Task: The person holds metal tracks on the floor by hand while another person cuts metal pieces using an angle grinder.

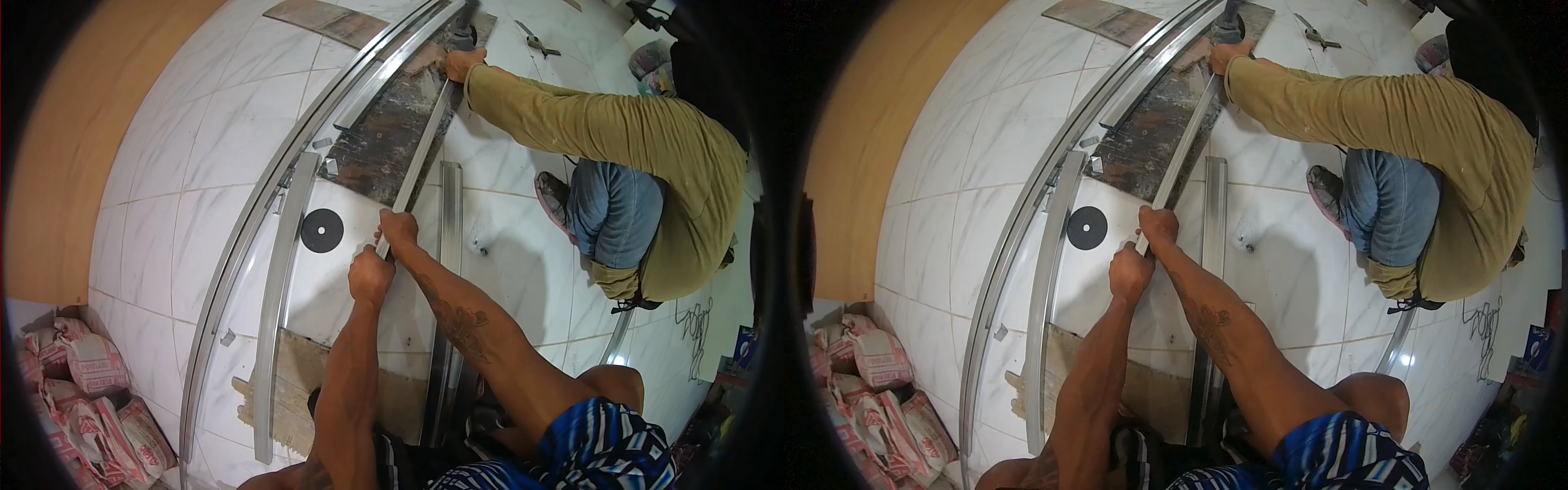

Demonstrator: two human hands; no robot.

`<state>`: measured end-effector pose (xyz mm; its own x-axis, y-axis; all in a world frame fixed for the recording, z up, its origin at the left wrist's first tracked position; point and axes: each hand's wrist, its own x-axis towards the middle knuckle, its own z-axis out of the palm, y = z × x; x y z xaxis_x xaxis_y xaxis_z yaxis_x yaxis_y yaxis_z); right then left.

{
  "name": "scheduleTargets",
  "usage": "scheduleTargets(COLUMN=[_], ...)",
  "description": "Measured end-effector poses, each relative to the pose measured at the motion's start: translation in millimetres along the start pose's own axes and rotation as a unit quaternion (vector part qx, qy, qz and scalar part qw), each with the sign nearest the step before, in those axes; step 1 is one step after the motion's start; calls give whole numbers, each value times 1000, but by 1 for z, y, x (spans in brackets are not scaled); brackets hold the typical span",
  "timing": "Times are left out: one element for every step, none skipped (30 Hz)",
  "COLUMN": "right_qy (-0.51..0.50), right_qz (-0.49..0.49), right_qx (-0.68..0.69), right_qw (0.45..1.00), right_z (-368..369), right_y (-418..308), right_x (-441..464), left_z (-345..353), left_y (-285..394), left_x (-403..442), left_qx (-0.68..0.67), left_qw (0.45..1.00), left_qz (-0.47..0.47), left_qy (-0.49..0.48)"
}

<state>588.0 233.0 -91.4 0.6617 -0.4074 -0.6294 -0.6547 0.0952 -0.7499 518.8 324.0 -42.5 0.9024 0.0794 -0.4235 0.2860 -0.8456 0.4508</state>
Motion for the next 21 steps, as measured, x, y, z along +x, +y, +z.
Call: scheduleTargets(right_qy=[-1,-2,-4,-5,-5,-5,-5,-5,-5,-5,-5,-5,-4,-4,-3,-3,-2,-1,0,-6,-12], right_qz=[-1,0,0,0,3,7,11,12,13,14,18,21,24,23,21,19,19,19,20,22,24], right_qx=[0,0,1,3,7,11,15,16,18,19,18,17,16,16,15,15,14,14,13,20,27], right_qw=[1000,1000,1000,1000,1000,1000,1000,1000,1000,1000,1000,1000,1000,1000,1000,1000,1000,1000,1000,1000,999], right_z=[0,0,-1,-1,-1,-2,-2,-2,-1,-1,-1,0,-1,-1,0,0,0,-1,-1,0,-1], right_y=[1,1,0,0,-1,-2,-3,-3,-2,-2,-2,-3,-3,-2,-1,0,-1,-2,-2,-1,0], right_x=[1,1,0,0,-1,-2,-4,-3,-3,-3,-3,-2,-2,-2,-1,0,-1,-1,-2,0,2], left_z=[-1,-1,-1,-2,-1,0,0,1,1,2,1,1,1,0,-1,-1,-1,-1,0,-1,-1], left_y=[0,1,1,2,1,1,0,0,-1,-1,-1,-1,-1,0,1,2,1,0,0,0,0], left_x=[0,0,-1,-1,0,0,1,1,1,2,1,1,1,0,0,-1,0,0,0,0,-1], left_qx=[2,1,1,1,1,2,2,1,1,0,0,0,0,-1,-1,-2,-4,-6,-7,-6,-4], left_qw=[1000,1000,1000,1000,1000,1000,1000,1000,1000,1000,1000,1000,1000,1000,1000,1000,1000,1000,1000,1000,1000], left_qz=[-1,-4,-6,-8,-8,-9,-9,-7,-5,-4,-4,-5,-5,-6,-7,-8,-5,-1,2,0,-2], left_qy=[-1,-3,-5,-6,-5,-4,-3,-2,-2,-1,-2,-2,-2,-2,-2,-2,-1,0,1,0,0])
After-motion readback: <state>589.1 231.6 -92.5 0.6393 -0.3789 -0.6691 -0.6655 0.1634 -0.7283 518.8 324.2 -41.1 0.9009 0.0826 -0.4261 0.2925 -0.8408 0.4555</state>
